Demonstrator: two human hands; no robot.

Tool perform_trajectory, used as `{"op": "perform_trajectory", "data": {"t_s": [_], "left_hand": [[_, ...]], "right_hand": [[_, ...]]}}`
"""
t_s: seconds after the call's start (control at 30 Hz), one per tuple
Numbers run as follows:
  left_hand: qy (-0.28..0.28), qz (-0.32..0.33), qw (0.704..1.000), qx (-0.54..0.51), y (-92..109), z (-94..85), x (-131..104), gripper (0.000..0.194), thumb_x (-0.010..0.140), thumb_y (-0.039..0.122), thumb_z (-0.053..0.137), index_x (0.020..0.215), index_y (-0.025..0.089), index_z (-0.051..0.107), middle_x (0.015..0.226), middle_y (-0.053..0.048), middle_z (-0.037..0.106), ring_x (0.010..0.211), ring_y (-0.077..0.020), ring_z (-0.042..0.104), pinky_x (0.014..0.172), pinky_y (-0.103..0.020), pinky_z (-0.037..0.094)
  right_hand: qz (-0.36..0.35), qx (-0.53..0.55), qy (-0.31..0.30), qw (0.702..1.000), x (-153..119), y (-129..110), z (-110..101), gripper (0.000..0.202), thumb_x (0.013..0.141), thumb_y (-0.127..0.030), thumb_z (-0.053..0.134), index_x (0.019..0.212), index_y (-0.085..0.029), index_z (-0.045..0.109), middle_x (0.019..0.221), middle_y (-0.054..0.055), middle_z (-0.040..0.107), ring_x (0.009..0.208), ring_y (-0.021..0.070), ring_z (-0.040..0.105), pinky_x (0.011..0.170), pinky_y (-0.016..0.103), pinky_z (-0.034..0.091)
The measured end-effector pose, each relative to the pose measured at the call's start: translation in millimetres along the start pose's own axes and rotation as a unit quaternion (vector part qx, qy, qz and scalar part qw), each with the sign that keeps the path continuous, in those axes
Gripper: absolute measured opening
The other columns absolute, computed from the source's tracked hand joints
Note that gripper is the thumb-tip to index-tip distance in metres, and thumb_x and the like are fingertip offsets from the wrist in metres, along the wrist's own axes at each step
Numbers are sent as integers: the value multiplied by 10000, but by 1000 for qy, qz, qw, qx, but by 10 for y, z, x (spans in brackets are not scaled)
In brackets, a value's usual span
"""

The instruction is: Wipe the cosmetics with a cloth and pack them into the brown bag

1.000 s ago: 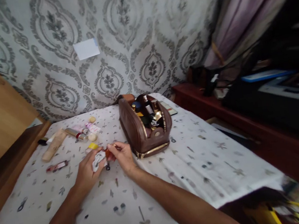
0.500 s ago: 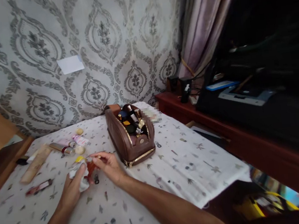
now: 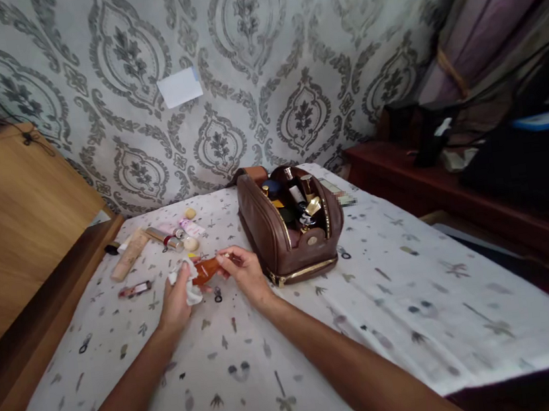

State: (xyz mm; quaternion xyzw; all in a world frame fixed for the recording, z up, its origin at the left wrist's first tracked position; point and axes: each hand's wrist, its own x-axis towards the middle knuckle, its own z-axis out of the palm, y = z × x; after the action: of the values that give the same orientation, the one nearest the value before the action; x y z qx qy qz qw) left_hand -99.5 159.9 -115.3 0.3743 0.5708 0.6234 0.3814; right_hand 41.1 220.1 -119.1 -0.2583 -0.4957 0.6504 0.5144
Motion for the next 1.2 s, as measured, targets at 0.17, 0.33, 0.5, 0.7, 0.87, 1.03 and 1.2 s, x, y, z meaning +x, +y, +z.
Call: {"op": "perform_trajectory", "data": {"t_s": [0.17,0.33,0.5,0.7,0.87,1.03,1.2], "left_hand": [[-109,-43,993,32,-22,-35,9,506,809,640,604,963,159,636,808,-54,706,564,-143,616,463,-234,490],[-140,-52,983,103,-82,-25,-43,542,823,699,537,851,166,634,588,-15,643,441,-126,547,416,-230,428],[-132,-52,986,88,-129,-11,-19,540,863,691,471,836,173,620,557,-5,623,418,-127,544,392,-224,412],[-98,-110,989,-3,-109,31,12,524,796,710,545,937,206,550,682,-8,670,509,-165,652,372,-205,404],[-86,-128,988,-24,-90,-1,42,565,778,720,559,1010,206,546,734,-19,675,624,-191,688,422,-232,473],[-153,13,985,81,18,-7,-44,463,838,647,551,975,208,611,892,-50,687,845,-195,667,748,-296,558],[-154,85,977,119,87,52,-122,426,883,622,496,988,216,575,943,-50,657,922,-201,641,866,-313,516]], "right_hand": [[1,-10,-49,999,-26,-56,-5,354,690,-498,791,859,-196,719,653,-15,648,551,125,564,574,277,476],[-14,-25,-78,997,-41,-44,-2,346,724,-495,770,898,-201,715,587,-37,609,534,121,531,531,259,447],[16,13,-70,997,-21,-52,-13,354,732,-496,770,889,-179,747,619,-17,623,547,105,513,531,238,416],[69,74,-80,992,-34,-20,-12,348,717,-464,796,890,-167,743,629,-11,615,558,109,522,543,242,437],[64,58,-95,992,-26,28,-2,299,702,-413,819,861,-180,719,709,-15,643,553,85,511,546,227,442],[42,27,-91,995,-12,46,-12,289,676,-388,840,809,-185,683,683,-29,637,525,76,503,503,205,420],[65,27,-115,991,-41,63,-7,316,677,-397,840,828,-172,677,666,-42,599,476,51,466,434,176,352]]}}
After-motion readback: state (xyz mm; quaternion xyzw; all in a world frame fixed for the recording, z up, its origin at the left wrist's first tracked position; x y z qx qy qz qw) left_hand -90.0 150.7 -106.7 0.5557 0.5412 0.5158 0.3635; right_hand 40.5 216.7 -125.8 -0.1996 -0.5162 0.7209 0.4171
